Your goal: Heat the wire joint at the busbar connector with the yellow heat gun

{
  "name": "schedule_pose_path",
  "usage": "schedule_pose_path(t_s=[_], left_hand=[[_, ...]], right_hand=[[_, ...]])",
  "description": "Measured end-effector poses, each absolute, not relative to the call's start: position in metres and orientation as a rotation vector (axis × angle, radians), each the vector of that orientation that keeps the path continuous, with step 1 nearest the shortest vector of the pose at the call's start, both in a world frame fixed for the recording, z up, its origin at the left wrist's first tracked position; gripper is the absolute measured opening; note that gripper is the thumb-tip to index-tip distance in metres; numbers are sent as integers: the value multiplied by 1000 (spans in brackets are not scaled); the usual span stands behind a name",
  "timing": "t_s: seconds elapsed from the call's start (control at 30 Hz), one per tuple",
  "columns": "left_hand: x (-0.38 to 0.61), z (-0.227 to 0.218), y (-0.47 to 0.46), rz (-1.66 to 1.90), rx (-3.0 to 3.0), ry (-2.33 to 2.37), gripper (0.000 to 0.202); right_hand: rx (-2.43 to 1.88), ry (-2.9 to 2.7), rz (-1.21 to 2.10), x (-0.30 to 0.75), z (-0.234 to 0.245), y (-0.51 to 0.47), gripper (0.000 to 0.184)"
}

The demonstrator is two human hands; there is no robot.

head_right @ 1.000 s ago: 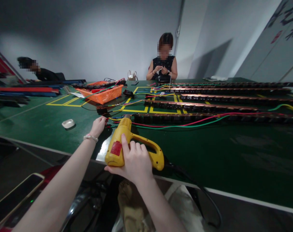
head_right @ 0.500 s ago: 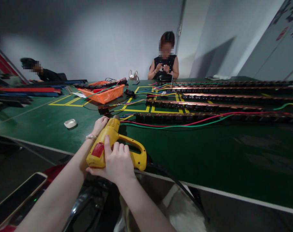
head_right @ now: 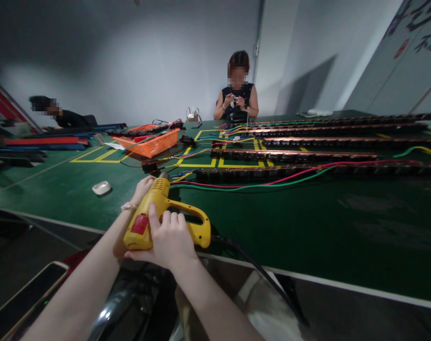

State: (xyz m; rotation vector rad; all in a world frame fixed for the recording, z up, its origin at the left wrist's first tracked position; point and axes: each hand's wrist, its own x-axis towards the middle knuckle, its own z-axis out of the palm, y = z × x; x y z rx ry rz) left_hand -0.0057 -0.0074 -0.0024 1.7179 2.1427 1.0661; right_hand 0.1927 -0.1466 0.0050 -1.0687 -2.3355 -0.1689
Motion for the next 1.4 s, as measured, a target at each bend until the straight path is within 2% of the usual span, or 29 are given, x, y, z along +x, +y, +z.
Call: schedule_pose_path(t_s=[0.43,0.7,1.13,1.4], left_hand=[[-8,-12,-2,1246,1697,2037,34],[-8,-14,-2,1266,1680,2018,30],[-7,-15,1,1127,1706,2148,36],[-5,-10,0,1009,1715,2221,46]], right_hand=[[-1082,-2334,-178,243,8,-133,112],[-1141,-2316,-165,256,11,-133,104],[-1258,-2294,-220,252,11,-131,102],[-1218,-2391,6,259,23,-141,112]])
